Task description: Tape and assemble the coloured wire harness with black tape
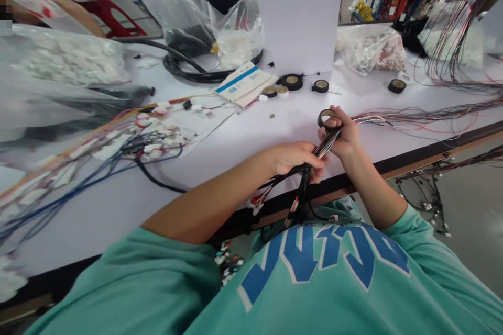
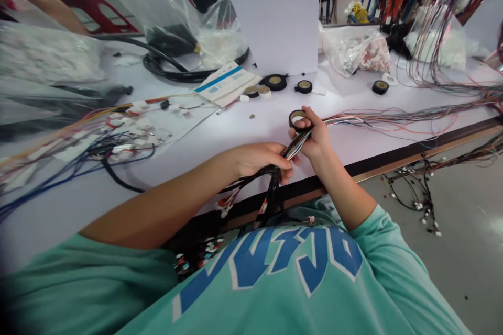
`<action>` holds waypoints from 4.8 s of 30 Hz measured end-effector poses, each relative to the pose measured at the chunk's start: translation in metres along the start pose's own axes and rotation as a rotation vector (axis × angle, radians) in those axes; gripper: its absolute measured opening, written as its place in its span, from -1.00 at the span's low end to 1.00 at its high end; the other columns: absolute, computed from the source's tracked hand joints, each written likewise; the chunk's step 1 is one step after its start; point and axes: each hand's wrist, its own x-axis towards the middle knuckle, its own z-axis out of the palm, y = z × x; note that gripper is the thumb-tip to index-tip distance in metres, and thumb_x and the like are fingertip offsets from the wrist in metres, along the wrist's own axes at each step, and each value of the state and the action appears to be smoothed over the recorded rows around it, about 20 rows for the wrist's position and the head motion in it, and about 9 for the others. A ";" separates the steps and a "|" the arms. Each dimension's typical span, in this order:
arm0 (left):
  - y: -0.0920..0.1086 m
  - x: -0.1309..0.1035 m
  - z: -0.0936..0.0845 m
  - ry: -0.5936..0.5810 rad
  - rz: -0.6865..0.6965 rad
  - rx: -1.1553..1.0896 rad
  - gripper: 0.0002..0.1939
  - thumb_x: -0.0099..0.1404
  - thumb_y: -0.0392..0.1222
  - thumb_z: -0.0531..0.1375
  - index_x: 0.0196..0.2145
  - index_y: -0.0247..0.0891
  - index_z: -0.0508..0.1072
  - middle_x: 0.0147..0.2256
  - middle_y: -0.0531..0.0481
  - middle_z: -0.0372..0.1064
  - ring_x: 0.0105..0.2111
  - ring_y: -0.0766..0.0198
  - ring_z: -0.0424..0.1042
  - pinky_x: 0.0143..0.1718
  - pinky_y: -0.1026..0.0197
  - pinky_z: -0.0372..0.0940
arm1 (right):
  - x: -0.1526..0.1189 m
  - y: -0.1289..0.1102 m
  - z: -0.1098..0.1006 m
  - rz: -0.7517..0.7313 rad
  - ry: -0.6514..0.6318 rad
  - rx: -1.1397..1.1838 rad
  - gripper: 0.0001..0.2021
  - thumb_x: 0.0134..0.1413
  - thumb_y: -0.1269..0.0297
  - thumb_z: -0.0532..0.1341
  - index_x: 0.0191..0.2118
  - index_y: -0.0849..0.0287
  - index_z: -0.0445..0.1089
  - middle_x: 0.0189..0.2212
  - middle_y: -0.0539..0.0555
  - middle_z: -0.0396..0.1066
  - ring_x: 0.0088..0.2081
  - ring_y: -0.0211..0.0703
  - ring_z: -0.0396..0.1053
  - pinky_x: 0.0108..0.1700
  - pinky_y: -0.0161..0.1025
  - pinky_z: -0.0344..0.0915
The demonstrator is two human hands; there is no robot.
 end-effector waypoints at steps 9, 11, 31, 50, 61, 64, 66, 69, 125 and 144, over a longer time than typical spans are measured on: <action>-0.002 0.015 0.018 0.095 0.157 -0.128 -0.67 0.33 -0.09 0.02 -0.53 -0.31 0.25 -0.69 0.15 0.13 -0.77 0.48 0.15 -0.72 0.39 0.06 | 0.006 -0.015 -0.007 -0.065 -0.015 -0.036 -0.76 0.23 0.18 0.00 -0.42 0.12 0.25 -0.75 -0.20 -0.22 -0.70 -0.43 -0.10 -0.55 -0.43 0.11; -0.005 0.015 0.021 0.128 0.157 -0.130 -0.67 0.33 -0.09 0.02 -0.55 -0.28 0.19 -0.71 0.19 0.06 -0.78 0.49 0.12 -0.73 0.41 0.03 | 0.012 -0.022 -0.014 -0.100 -0.016 -0.090 -0.75 0.23 0.17 0.00 -0.44 0.11 0.25 -0.75 -0.19 -0.20 -0.69 -0.43 -0.09 -0.53 -0.43 0.15; -0.019 0.030 0.022 0.107 0.135 -0.255 -0.57 0.35 0.06 -0.10 -0.54 -0.28 0.21 -0.70 0.19 0.00 -0.80 0.52 0.02 -0.77 0.44 -0.05 | 0.058 -0.039 -0.047 -0.106 0.201 0.000 -0.65 0.28 0.13 -0.12 -0.49 0.11 0.17 -0.82 -0.23 -0.24 -0.75 -0.41 -0.21 -0.59 -0.42 0.04; -0.005 0.008 -0.007 0.106 0.028 -0.406 -0.57 0.36 -0.04 -0.10 -0.37 -0.31 0.46 -0.54 -0.01 0.36 -0.61 0.36 0.33 -0.59 0.30 0.19 | -0.080 -0.029 -0.058 -0.030 -0.141 -0.719 -0.64 -0.15 0.14 0.31 -0.18 0.16 0.41 -0.53 -0.05 0.37 -0.51 -0.28 0.34 -0.36 -0.21 0.30; -0.030 -0.001 -0.014 0.185 0.152 -0.396 -0.87 0.18 -0.39 0.12 -0.51 -0.39 0.38 -0.62 -0.04 0.39 -0.61 0.30 0.41 -0.49 0.26 0.32 | -0.073 0.020 -0.024 -0.212 -0.258 -1.051 -0.43 0.08 0.29 0.05 0.25 0.04 0.03 -0.56 -0.12 0.31 -0.59 -0.35 0.20 -0.41 -0.29 0.25; -0.035 0.002 -0.009 0.232 0.220 -0.433 -0.93 0.11 -0.37 0.22 -0.49 -0.40 0.39 -0.62 -0.03 0.40 -0.64 0.32 0.39 -0.54 0.29 0.31 | -0.075 0.022 -0.018 -0.272 -0.185 -1.232 -0.38 0.08 0.30 0.02 0.28 0.09 -0.07 -0.54 -0.09 0.35 -0.58 -0.30 0.20 -0.42 -0.28 0.22; -0.035 0.002 -0.005 0.281 0.247 -0.444 -0.94 0.10 -0.37 0.22 -0.49 -0.40 0.38 -0.64 0.00 0.39 -0.65 0.34 0.38 -0.55 0.30 0.30 | -0.075 0.022 -0.013 -0.285 -0.135 -1.378 -0.40 0.07 0.28 0.01 0.27 0.13 -0.03 -0.51 -0.04 0.40 -0.55 -0.27 0.24 -0.40 -0.27 0.21; -0.034 -0.001 0.001 0.348 0.250 -0.430 -0.95 0.14 -0.41 0.14 -0.44 -0.37 0.39 -0.62 0.03 0.38 -0.67 0.35 0.37 -0.55 0.29 0.29 | -0.076 0.021 -0.006 -0.281 -0.081 -1.585 -0.43 0.07 0.25 -0.01 0.24 0.14 0.04 -0.49 0.00 0.44 -0.51 -0.22 0.29 -0.38 -0.27 0.20; -0.029 0.000 0.000 0.119 0.129 -0.502 -0.88 0.16 -0.28 0.22 -0.48 -0.38 0.39 -0.64 -0.03 0.37 -0.64 0.27 0.40 -0.55 0.26 0.26 | -0.041 0.059 -0.023 -0.248 -0.127 -0.552 -0.48 -0.13 0.12 0.23 0.04 0.06 0.31 -0.47 -0.05 0.43 -0.62 -0.36 0.18 -0.55 -0.32 0.27; -0.032 0.001 0.020 0.538 0.592 -0.150 -0.79 -0.06 -0.45 0.15 -0.41 -0.25 0.34 -0.45 0.07 0.36 -0.33 0.28 0.36 -0.26 0.26 0.24 | -0.075 0.024 0.012 -0.788 -0.105 -1.546 -0.61 0.12 0.23 0.07 0.06 0.19 0.26 -0.26 0.16 0.43 -0.13 -0.04 0.34 -0.02 -0.07 0.20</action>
